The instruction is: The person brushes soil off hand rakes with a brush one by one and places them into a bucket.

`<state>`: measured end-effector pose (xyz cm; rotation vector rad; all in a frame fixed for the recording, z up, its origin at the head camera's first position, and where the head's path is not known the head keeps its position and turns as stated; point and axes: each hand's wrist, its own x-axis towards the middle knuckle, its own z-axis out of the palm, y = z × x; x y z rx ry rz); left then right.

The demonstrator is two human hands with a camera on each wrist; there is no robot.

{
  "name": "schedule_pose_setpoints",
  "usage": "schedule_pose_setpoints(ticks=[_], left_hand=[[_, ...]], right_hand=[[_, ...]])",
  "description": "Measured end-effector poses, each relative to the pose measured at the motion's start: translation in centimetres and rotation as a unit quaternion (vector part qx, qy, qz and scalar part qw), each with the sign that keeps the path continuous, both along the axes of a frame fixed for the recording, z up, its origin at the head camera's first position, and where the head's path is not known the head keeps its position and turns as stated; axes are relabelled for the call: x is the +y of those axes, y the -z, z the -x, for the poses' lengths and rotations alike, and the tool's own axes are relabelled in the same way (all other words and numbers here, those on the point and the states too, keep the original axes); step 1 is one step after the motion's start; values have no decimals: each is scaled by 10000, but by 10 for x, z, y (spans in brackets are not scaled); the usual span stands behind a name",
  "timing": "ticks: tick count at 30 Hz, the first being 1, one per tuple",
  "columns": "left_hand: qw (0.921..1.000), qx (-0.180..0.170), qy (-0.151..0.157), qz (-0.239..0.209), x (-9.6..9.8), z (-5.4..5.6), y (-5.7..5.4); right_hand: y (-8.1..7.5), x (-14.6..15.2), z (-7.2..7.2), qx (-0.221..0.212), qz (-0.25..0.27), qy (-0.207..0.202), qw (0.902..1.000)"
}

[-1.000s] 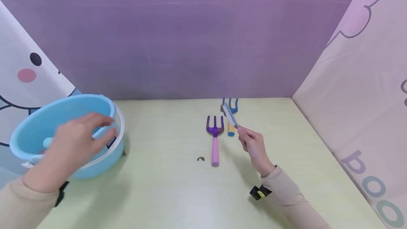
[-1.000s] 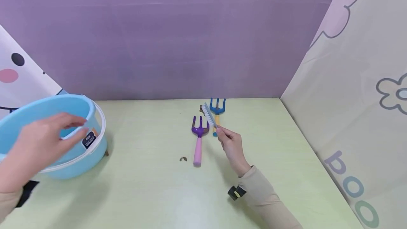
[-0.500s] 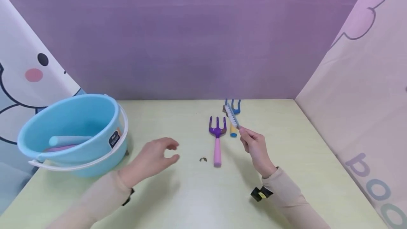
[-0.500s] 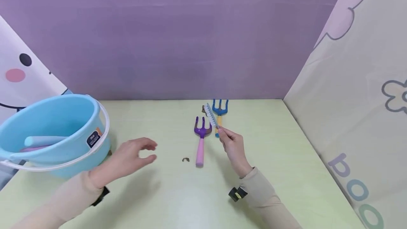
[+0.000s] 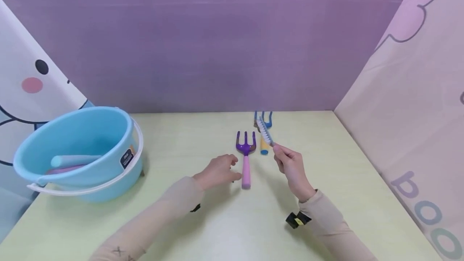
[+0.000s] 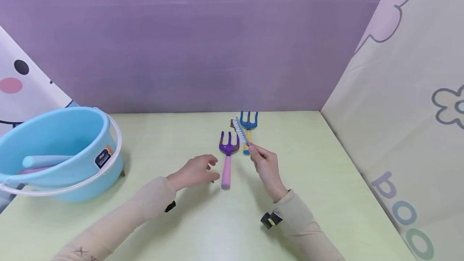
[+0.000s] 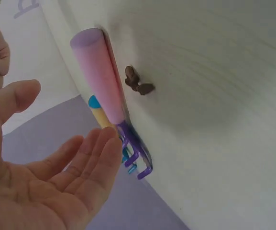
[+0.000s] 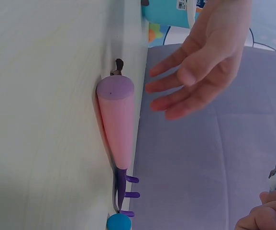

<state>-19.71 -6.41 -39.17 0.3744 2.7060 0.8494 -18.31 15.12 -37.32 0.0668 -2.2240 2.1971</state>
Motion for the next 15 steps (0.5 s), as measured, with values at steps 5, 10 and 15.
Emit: schedule_pose_setpoints(ticks=[5, 10, 15], left_hand=[[9987, -399, -317, -85, 14, 11, 10], [9977, -559, -388, -41, 24, 20, 22], [9975, -474, -481, 214, 36, 26, 30]], right_hand=[[0, 0, 0, 46, -8, -42, 10000], [-1, 0, 0, 10, 9, -32, 10000], [0, 0, 0, -42, -14, 26, 10000]])
